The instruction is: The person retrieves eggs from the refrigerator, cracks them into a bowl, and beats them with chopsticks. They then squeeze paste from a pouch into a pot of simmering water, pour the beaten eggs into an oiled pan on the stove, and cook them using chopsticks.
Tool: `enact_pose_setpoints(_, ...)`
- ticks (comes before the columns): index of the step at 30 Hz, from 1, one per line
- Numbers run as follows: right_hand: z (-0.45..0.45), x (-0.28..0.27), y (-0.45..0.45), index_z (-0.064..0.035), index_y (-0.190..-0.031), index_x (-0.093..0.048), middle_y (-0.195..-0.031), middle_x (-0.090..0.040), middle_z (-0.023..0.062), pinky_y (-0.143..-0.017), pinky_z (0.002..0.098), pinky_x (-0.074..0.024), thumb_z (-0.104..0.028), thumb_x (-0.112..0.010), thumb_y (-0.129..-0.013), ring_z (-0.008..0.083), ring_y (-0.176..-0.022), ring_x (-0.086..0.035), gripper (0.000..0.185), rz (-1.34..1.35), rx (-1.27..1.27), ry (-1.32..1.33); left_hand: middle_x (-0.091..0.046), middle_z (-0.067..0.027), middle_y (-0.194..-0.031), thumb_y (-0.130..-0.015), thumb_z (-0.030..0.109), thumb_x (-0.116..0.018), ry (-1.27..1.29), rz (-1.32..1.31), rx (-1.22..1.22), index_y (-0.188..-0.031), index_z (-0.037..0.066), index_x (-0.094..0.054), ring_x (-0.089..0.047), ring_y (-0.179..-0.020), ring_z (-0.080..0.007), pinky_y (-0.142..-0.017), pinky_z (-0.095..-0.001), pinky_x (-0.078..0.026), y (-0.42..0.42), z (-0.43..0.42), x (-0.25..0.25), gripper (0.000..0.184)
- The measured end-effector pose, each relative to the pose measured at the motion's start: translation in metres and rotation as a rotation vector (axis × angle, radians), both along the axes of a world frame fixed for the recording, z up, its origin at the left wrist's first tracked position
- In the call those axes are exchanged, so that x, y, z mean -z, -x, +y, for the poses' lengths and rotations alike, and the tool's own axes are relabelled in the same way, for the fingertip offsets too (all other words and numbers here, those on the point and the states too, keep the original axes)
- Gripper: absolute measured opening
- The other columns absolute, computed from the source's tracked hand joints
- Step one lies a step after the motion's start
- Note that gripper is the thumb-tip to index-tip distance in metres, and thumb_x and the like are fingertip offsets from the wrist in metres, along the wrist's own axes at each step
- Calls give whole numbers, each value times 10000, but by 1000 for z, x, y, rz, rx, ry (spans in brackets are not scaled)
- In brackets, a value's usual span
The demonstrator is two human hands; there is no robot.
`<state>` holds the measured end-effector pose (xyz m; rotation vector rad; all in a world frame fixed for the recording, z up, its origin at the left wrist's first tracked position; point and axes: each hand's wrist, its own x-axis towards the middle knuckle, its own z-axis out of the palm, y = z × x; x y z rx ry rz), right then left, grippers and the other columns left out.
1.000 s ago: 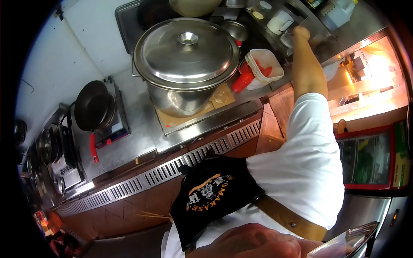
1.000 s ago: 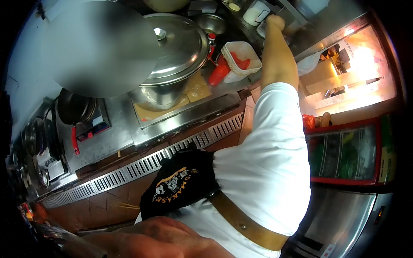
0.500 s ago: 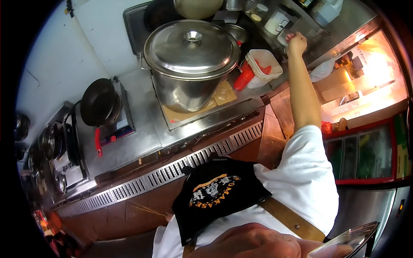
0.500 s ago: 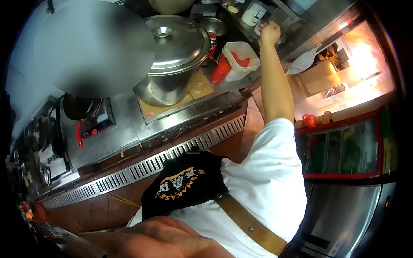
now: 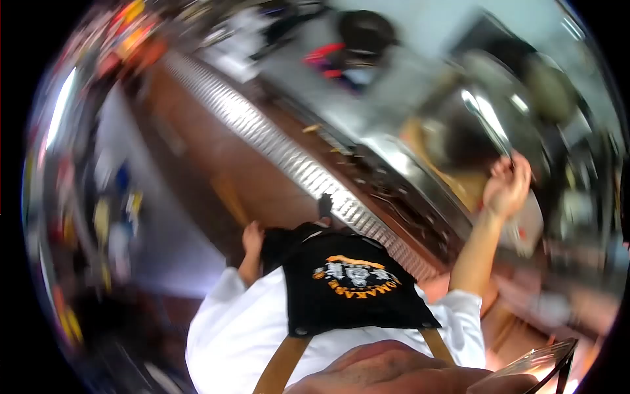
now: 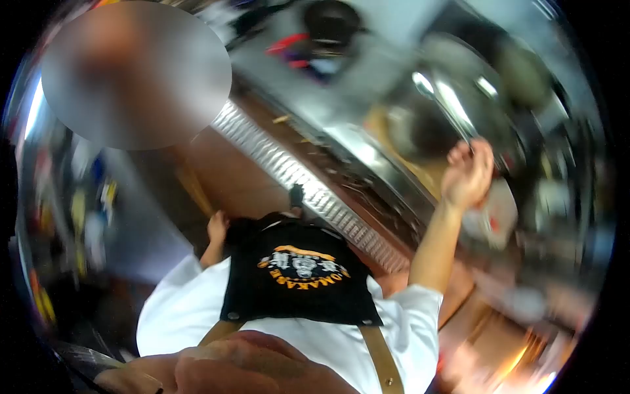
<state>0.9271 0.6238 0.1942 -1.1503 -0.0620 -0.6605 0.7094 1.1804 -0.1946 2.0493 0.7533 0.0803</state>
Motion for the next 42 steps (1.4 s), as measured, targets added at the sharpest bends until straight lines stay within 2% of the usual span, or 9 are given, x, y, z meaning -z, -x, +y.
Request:
enact_pose_setpoints(1,30,14,-11,-12,-1015,-539,-845,-575,131,-575,270,-421,-159,-468,-951,171,-693,-526,175,19,-134,-2,-568,-82,-653,-947,329,-438,362,79,-279,-946,38,-607,-579,-588,-194,-547,-302,-461,7,-7,-25,336)
enact_pose_setpoints(7,275,65,-56,8,-1083,-541,-834,-587,105,-607,268,-476,-178,-471,-962,163,-718,-569,233,268,-731,-51,-524,-40,-581,-954,340,-474,98,-53,-515,-898,44,-605,-540,-545,-149,-532,-308,-427,96,11,-78,329)
enact_pose_setpoints(15,625,82,-43,25,-1127,-525,-877,-581,102,-669,303,-491,-159,-520,-951,173,-771,-564,255,304,-1459,-151,-534,-34,-603,-940,320,-486,28,-115,-1057,-949,54,-639,-527,-548,-136,-523,-302,-412,215,26,-68,307)
enact_pose_setpoints(21,821,81,-8,29,-1073,-519,-829,-564,93,-646,315,-518,-125,-475,-962,172,-712,-564,195,312,-1542,-84,-464,32,-622,-935,264,-532,203,-264,-1529,-950,80,-643,-436,-539,-66,-487,-234,-372,273,19,-74,215)
enact_pose_setpoints(26,933,83,15,19,-1066,-532,-815,-570,97,-621,315,-536,-138,-442,-975,168,-700,-576,202,267,-1559,53,-492,5,-647,-949,271,-511,111,-250,-1640,-950,60,-633,-476,-579,-92,-526,-249,-396,314,-6,-47,243)
enact_pose_setpoints(28,973,98,15,24,-1069,-547,-837,-574,92,-645,321,-549,-145,-449,-975,176,-724,-596,218,10,-1501,321,-501,-7,-656,-959,289,-492,-111,-89,-1733,-925,39,-621,-494,-595,-109,-554,-259,-409,317,-29,-29,283)
enact_pose_setpoints(34,1041,138,19,15,-1082,-591,-833,-604,93,-648,275,-545,-137,-463,-966,159,-738,-625,230,-459,-1352,802,-517,-24,-680,-968,309,-474,97,-114,-1962,-897,1,-587,-506,-603,-131,-578,-272,-417,281,-73,-42,336)
enact_pose_setpoints(39,1035,119,28,12,-1034,-596,-802,-627,83,-612,262,-512,-157,-476,-960,148,-685,-632,220,-448,-1363,632,-546,-35,-709,-962,288,-489,33,-69,-1930,-924,-13,-592,-523,-625,-140,-592,-282,-428,258,-62,-43,320)
enact_pose_setpoints(42,996,136,23,28,-986,-594,-816,-617,88,-563,246,-492,-192,-492,-957,133,-683,-603,244,-74,-1445,415,-599,-53,-769,-951,279,-508,-20,-73,-1729,-958,-18,-602,-564,-690,-161,-649,-302,-456,244,-14,-69,311)
